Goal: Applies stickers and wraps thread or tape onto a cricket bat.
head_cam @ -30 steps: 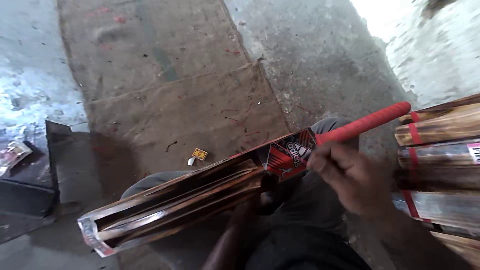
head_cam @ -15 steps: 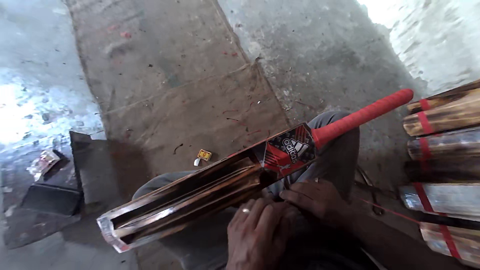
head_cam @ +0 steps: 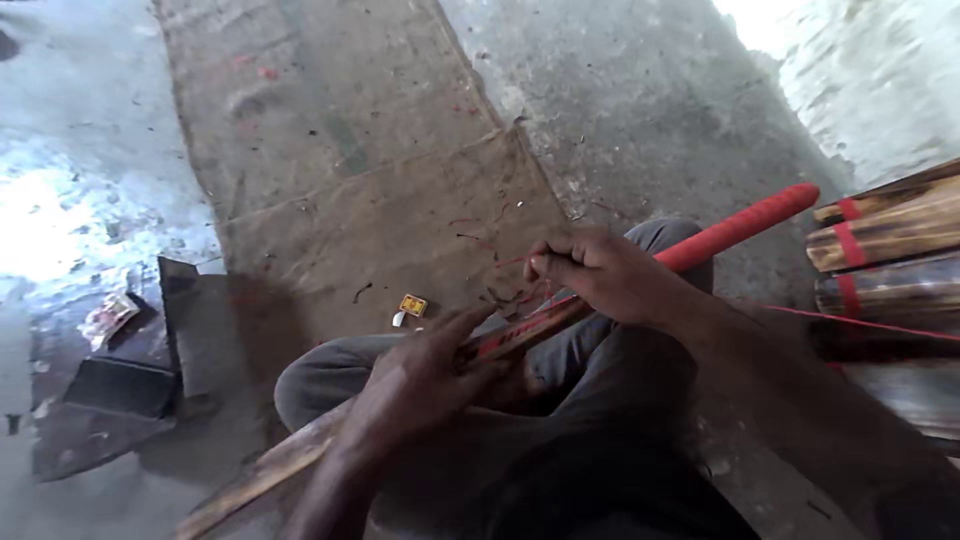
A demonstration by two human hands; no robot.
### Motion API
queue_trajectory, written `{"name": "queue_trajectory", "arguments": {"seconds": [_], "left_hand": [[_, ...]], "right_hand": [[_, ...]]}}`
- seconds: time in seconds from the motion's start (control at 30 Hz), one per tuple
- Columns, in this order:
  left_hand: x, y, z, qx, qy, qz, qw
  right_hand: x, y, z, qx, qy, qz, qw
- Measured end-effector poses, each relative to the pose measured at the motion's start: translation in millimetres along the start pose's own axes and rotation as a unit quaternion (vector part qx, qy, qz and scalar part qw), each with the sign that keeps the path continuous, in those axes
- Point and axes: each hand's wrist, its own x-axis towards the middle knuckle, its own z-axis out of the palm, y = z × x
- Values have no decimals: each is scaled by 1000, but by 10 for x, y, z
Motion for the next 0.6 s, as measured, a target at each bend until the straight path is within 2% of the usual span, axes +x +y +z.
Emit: {"name": "queue_trajectory", "arguments": {"seconds": [0.13,0.27,0.33,0.5,0.6], "left_hand": [[249,278,26,-113,120,62,984],[486,556,181,-119,163,3,979],[517,597,227,-117,160,-13,980],[476,582,222,-149,153,17,977],[443,572,250,-136,155,17,978]], "right_hand": [[175,25,-33,28,2,11,1000],[201,37,-1,37,17,9,999],[186,43,-1,43,18,14,999],[183,-1,48,32,-2,15,999],[213,-125,68,100,-10,10,995]]}}
